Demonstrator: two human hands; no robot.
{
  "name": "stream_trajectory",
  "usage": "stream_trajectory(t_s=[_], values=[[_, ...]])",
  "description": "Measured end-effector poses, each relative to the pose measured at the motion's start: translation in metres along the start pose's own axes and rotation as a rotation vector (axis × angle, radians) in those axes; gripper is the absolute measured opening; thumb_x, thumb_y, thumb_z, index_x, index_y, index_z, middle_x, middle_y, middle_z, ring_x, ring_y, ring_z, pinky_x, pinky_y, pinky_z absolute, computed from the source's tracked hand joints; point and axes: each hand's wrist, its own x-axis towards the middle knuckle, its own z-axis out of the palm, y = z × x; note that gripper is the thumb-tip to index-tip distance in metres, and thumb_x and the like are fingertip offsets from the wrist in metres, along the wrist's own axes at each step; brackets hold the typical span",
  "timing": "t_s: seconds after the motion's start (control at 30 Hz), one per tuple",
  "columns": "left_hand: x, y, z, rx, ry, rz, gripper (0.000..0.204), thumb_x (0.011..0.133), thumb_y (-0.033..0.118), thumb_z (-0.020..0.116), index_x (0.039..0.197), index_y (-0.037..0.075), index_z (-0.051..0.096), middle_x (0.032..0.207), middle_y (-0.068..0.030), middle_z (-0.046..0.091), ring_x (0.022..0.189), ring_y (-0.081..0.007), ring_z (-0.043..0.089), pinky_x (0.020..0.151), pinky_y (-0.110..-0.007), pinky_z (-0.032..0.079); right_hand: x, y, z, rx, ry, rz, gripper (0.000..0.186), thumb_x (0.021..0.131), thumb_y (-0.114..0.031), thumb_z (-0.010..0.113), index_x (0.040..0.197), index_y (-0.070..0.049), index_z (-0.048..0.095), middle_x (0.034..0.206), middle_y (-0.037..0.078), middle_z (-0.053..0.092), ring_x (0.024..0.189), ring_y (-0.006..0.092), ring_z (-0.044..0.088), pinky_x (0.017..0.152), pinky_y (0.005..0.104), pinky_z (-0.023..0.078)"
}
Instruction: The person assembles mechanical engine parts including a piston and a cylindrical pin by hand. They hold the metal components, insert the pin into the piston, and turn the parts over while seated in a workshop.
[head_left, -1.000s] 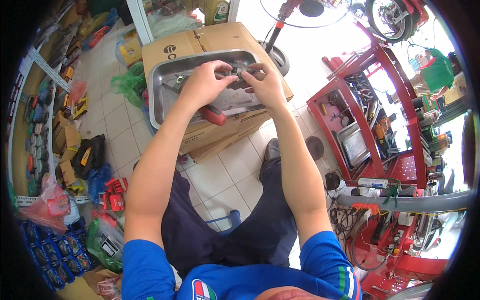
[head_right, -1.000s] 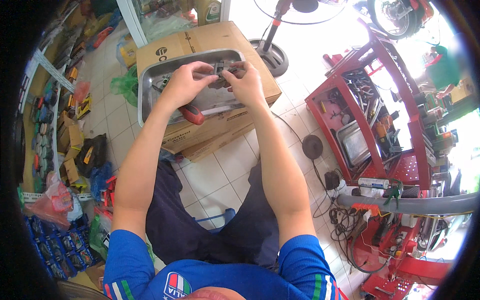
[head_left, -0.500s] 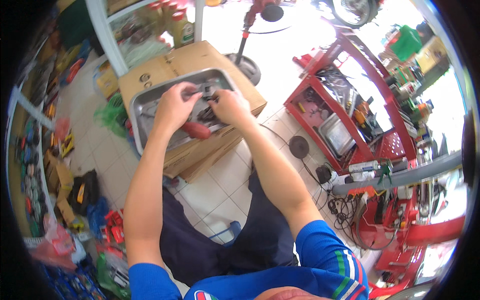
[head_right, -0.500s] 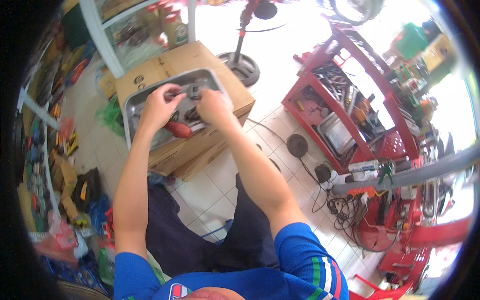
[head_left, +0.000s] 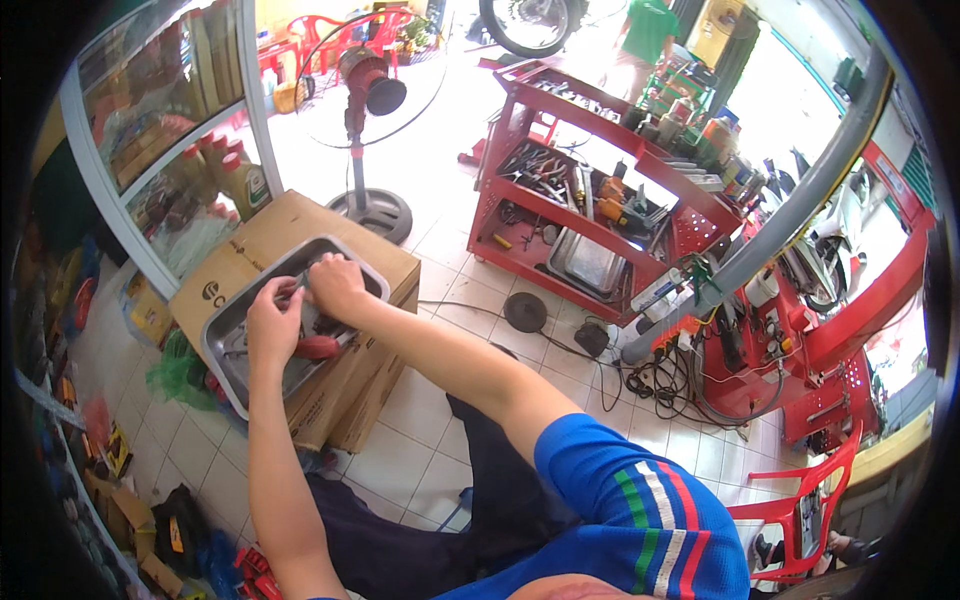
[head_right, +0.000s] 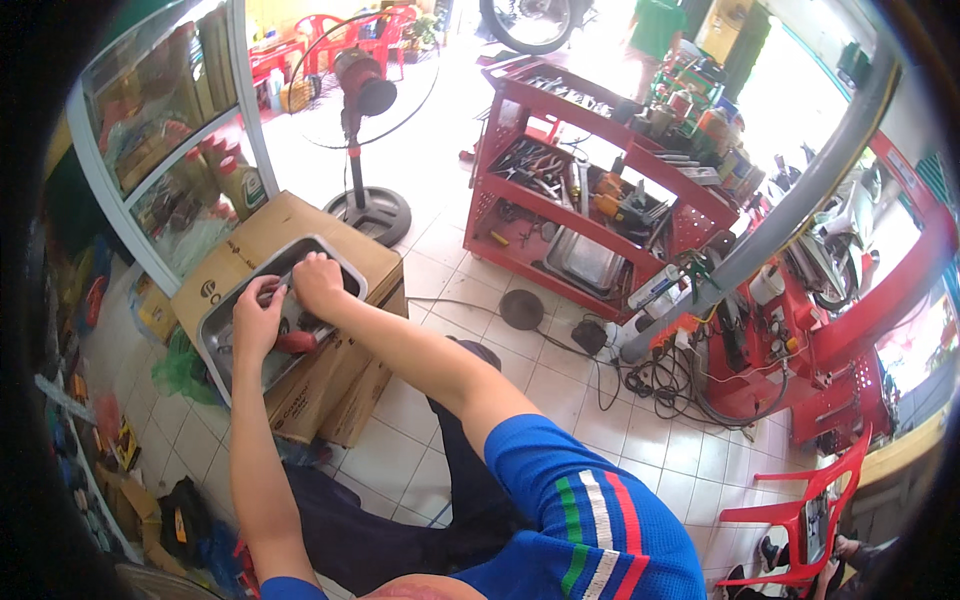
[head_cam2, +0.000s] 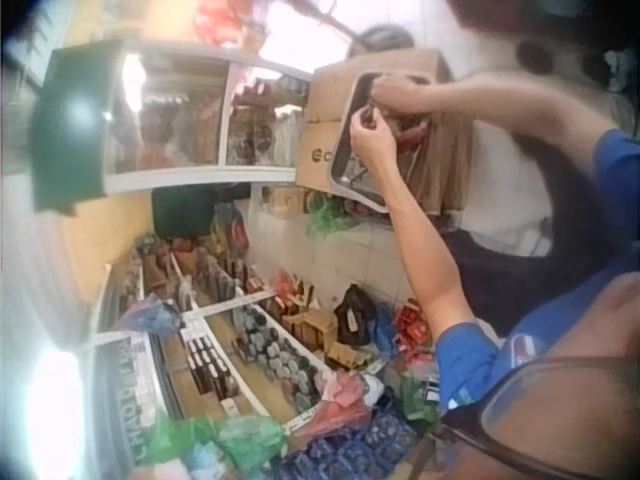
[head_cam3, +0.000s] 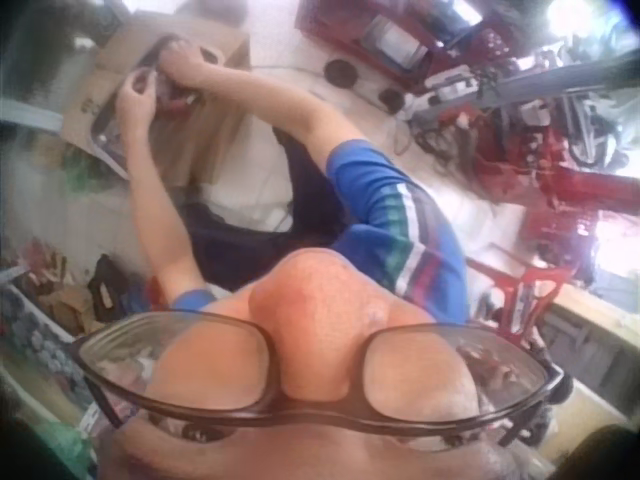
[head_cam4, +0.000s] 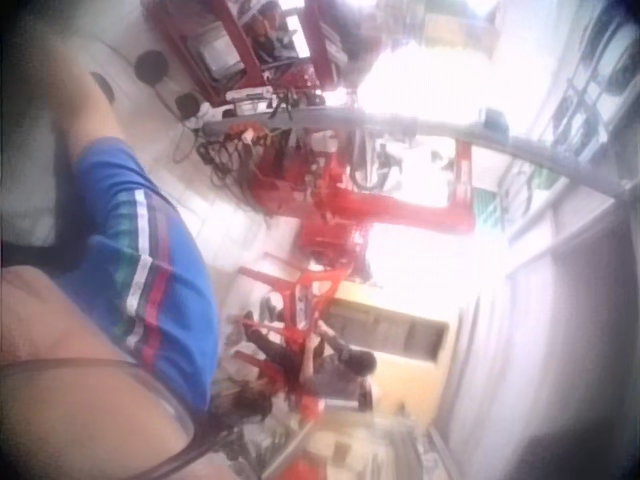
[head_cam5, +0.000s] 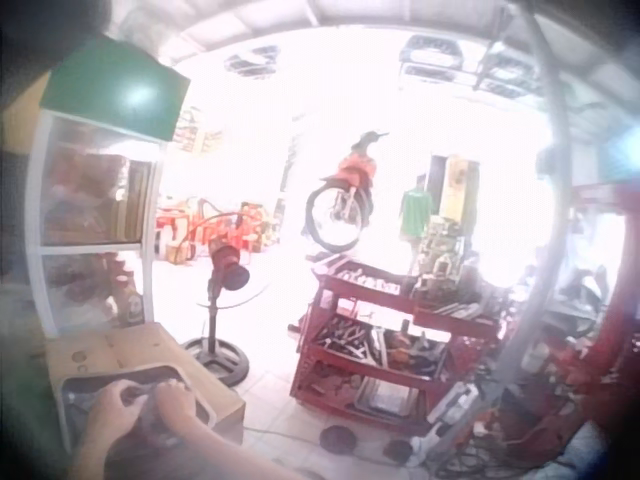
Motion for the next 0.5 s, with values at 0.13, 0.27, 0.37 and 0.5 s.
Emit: stream_trajectory(t_s=[0.13,0.27,0.37,0.5], values=[[-0.003,0.004,0.0,0.016,0.007,0.004,0.023,0.088,0.01,0.065,0.109,0.001,0.065,0.101,-0.0145,0.07,0.086,-0.0248,0.069,0.081,-0.035,0.053,-0.002,0.009,-0.001,0.123,0.022,-0.005,0.036,0.076,-0.033,0.075,0.089,0.0,0.072,0.1,0.02,0.066,0.097,0.0327,0.066,0.077,0.0417,0.057],[-0.009,0.005,-0.011,0.159,-0.002,0.059,0.043,0.08,0.002,0.066,0.122,0.005,0.059,0.121,-0.0159,0.06,0.113,-0.0303,0.058,0.098,-0.04,0.045,-0.021,0.008,-0.034,0.355,-0.007,-0.014,0.035,0.079,-0.028,0.074,0.096,0.001,0.069,0.098,0.02,0.066,0.099,0.036,0.064,0.084,0.0438,0.052],[-0.012,0.008,-0.012,0.291,0.007,0.153,0.059,0.076,0.002,0.071,0.132,0.007,0.053,0.133,-0.0156,0.054,0.124,-0.0312,0.052,0.103,-0.041,0.043,-0.029,0.01,-0.068,0.509,-0.097,-0.019,0.035,0.08,-0.025,0.074,0.102,0.001,0.064,0.102,0.019,0.065,0.102,0.0369,0.061,0.089,0.0446,0.048],[-0.009,0.008,0.002,0.272,0.017,0.184,0.062,0.077,0.002,0.072,0.135,0.008,0.051,0.129,-0.0158,0.057,0.119,-0.0325,0.056,0.099,-0.041,0.045,-0.036,0.015,-0.081,0.636,-0.009,-0.075,0.032,0.078,-0.02,0.073,0.101,0.0,0.064,0.106,0.02,0.063,0.102,0.0372,0.061,0.089,0.0451,0.048]])
